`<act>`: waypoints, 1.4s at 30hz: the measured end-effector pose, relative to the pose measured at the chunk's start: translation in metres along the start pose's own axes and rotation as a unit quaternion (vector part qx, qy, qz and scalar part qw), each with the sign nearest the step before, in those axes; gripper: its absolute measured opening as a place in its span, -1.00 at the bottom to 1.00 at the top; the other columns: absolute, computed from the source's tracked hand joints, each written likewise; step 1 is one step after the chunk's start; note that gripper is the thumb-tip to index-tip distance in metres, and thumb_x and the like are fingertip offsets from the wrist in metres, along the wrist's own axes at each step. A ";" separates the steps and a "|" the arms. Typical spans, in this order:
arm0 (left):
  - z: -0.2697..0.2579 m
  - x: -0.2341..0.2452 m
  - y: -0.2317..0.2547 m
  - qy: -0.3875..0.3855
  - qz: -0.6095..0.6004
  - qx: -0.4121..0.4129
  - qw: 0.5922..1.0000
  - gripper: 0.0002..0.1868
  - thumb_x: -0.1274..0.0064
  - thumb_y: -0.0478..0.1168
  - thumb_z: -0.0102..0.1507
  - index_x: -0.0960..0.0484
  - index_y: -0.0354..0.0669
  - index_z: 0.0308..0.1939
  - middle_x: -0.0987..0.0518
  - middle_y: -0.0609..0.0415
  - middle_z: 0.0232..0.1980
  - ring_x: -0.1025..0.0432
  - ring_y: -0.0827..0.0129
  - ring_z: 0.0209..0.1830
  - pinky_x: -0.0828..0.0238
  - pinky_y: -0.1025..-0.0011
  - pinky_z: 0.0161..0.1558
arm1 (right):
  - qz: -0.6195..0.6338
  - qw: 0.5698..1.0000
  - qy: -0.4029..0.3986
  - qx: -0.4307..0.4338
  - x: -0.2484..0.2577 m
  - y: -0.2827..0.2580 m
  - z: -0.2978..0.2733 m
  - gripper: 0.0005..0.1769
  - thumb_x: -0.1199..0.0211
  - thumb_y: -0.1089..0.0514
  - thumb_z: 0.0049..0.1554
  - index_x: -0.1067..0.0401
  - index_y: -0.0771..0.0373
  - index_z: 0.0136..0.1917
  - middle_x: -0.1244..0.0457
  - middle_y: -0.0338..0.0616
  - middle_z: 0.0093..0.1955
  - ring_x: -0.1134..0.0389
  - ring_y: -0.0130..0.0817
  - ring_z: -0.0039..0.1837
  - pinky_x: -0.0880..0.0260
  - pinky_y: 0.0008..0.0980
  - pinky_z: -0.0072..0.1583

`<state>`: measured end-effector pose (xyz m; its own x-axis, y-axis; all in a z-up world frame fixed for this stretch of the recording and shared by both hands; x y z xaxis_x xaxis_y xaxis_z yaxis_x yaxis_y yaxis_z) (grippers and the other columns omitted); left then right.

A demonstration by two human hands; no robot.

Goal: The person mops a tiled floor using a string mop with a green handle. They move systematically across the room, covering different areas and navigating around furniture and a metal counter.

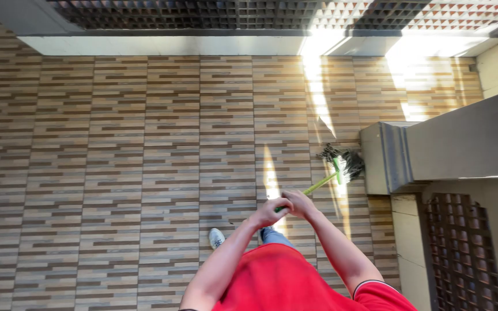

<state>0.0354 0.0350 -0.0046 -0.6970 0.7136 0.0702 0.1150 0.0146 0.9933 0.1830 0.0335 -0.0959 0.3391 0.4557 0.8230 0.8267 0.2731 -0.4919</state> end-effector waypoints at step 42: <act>-0.096 -0.155 0.022 -0.062 0.020 -0.109 0.992 -0.80 0.03 -0.33 0.36 -0.56 -0.16 0.07 -0.53 -0.25 -0.11 -0.43 -0.22 0.02 -0.41 -0.02 0.11 | 0.427 0.884 0.125 -0.144 -0.031 -0.058 -0.184 -0.90 -0.29 0.16 -0.01 -0.42 0.14 -0.19 -0.18 -0.09 -0.31 -0.44 -0.10 -0.15 -0.50 -0.17 0.00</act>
<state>0.0783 -0.1425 0.0148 -0.6007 0.7917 0.1112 -0.0246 -0.1574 0.9872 0.2072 -0.1529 -0.0407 0.9537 0.1808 0.2402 0.2883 -0.3238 -0.9011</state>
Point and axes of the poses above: each hand's wrist, its own z-axis towards the middle knuckle, its own x-axis out of the back of the hand, y = z × x, the point moved 5 cm from there along z, towards the middle knuckle
